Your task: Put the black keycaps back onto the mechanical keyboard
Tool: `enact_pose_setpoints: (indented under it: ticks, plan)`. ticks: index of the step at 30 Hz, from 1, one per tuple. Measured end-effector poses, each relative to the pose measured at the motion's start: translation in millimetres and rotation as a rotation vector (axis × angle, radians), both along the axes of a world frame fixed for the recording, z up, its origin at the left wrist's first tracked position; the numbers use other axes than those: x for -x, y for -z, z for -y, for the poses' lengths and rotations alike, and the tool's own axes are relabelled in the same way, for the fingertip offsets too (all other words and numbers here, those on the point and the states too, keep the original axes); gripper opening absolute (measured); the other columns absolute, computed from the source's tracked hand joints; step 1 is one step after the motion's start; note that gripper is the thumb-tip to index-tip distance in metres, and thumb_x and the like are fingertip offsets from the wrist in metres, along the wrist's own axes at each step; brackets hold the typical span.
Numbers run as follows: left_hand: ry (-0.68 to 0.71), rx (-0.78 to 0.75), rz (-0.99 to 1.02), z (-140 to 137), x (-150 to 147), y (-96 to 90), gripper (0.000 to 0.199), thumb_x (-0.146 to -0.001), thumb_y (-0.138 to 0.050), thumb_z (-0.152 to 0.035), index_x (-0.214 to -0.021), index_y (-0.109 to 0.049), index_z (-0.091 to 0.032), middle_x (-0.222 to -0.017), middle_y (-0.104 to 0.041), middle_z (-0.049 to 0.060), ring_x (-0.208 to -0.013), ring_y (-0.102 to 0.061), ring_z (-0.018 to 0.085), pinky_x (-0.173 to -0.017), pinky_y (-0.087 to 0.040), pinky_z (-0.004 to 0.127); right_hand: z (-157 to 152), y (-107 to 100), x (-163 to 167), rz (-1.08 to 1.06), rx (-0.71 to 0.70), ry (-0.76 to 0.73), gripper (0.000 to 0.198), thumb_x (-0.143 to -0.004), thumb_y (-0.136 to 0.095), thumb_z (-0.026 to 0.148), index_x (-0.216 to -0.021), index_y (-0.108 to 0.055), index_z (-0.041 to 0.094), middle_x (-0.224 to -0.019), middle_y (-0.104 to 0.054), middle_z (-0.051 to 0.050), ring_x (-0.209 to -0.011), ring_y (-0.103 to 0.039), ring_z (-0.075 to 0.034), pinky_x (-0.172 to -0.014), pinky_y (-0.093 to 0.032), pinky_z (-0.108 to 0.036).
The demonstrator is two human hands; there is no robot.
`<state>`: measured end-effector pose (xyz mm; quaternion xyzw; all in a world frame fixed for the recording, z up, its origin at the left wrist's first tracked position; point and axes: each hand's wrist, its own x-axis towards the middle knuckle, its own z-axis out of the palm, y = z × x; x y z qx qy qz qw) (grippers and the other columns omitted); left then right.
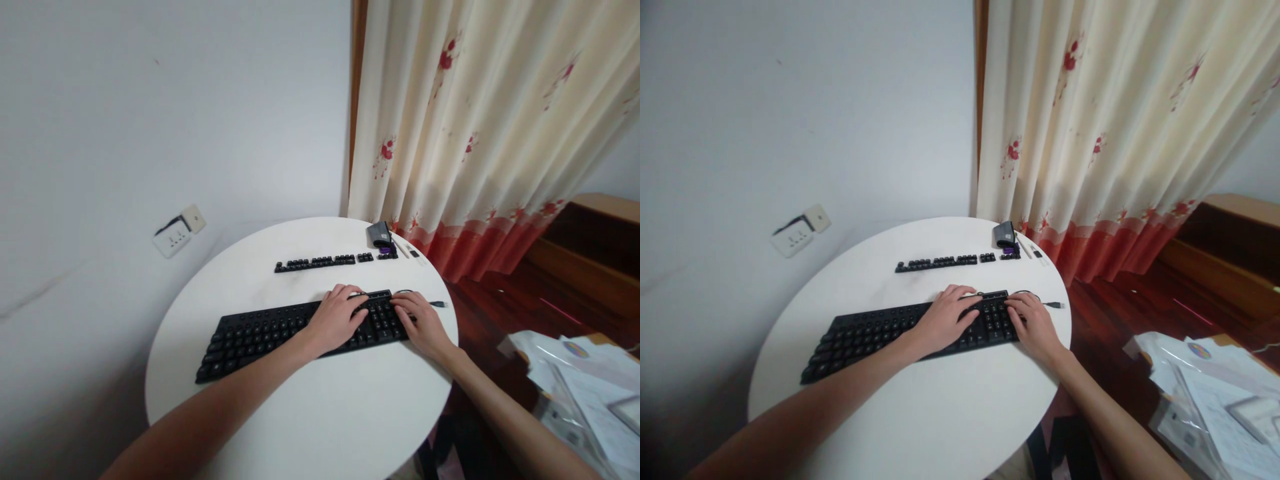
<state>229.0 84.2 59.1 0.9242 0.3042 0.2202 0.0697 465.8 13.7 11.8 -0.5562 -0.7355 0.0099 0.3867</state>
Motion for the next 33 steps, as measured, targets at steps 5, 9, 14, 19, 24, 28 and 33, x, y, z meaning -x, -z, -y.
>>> enact_pose_setpoints:
  ticks: [5,9,14,19,24,28,33]
  plan:
    - [-0.248,-0.03,0.093,-31,100,-9.6,0.034,-0.096,-0.044,-0.034,-0.119,-0.066,-0.022,-0.124,-0.063,0.007,-0.117,-0.054,0.024,-0.106,-0.041,0.043,5,-2,18,-0.046,-0.016,0.095,0.031,-0.098,-0.044,0.03,-0.114,-0.068,0.019,-0.117,-0.066,-0.011,-0.111,-0.058,-0.025,-0.099,-0.047,-0.046]
    - [-0.497,-0.033,0.151,-37,195,0.8,0.041,-0.092,-0.042,-0.042,-0.116,-0.066,-0.019,-0.122,-0.065,0.009,-0.117,-0.057,0.027,-0.108,-0.04,0.045,15,-5,53,0.037,0.034,0.08,0.037,-0.098,-0.044,0.032,-0.128,-0.061,0.019,-0.13,-0.061,-0.011,-0.119,-0.056,-0.025,-0.105,-0.045,-0.046]
    - [-0.793,0.144,0.161,-9,266,21.4,0.058,-0.086,-0.04,-0.051,-0.121,-0.061,-0.011,-0.121,-0.065,0.015,-0.1,-0.066,0.027,-0.092,-0.053,0.04,20,2,84,0.215,0.071,0.074,0.05,-0.097,-0.048,0.039,-0.14,-0.051,0.015,-0.143,-0.052,-0.014,-0.131,-0.048,-0.03,-0.11,-0.041,-0.05]
    - [-0.87,0.392,0.144,15,269,24.8,0.059,-0.08,-0.043,-0.056,-0.113,-0.068,-0.013,-0.101,-0.072,0.012,-0.083,-0.069,0.026,-0.078,-0.055,0.036,18,13,80,0.317,0.077,0.093,0.055,-0.097,-0.045,0.045,-0.139,-0.052,0.011,-0.146,-0.048,-0.016,-0.136,-0.044,-0.031,-0.112,-0.039,-0.05]
    - [-0.826,0.368,0.199,20,247,21.7,0.041,-0.077,-0.052,-0.051,-0.094,-0.073,-0.019,-0.089,-0.074,0.007,-0.079,-0.068,0.025,-0.077,-0.053,0.034,18,16,63,0.319,0.081,0.09,0.055,-0.097,-0.045,0.046,-0.139,-0.052,0.011,-0.146,-0.049,-0.015,-0.136,-0.043,-0.029,-0.114,-0.037,-0.048]
    - [-0.72,0.461,0.272,16,227,28.3,0.034,-0.08,-0.053,-0.05,-0.082,-0.068,-0.02,-0.078,-0.072,0.005,-0.074,-0.067,0.022,-0.069,-0.051,0.032,13,18,43,0.278,0.088,0.153,0.051,-0.097,-0.044,0.045,-0.134,-0.057,0.012,-0.139,-0.056,-0.015,-0.133,-0.047,-0.029,-0.112,-0.039,-0.048]
    - [-0.582,0.659,0.4,4,203,34.0,0.03,-0.076,-0.061,-0.048,-0.071,-0.057,-0.019,-0.06,-0.064,0.0,-0.054,-0.06,0.016,-0.051,-0.046,0.026,12,17,22,0.246,0.097,0.264,0.049,-0.098,-0.04,0.046,-0.127,-0.061,0.012,-0.135,-0.059,-0.015,-0.127,-0.053,-0.029,-0.11,-0.042,-0.048]
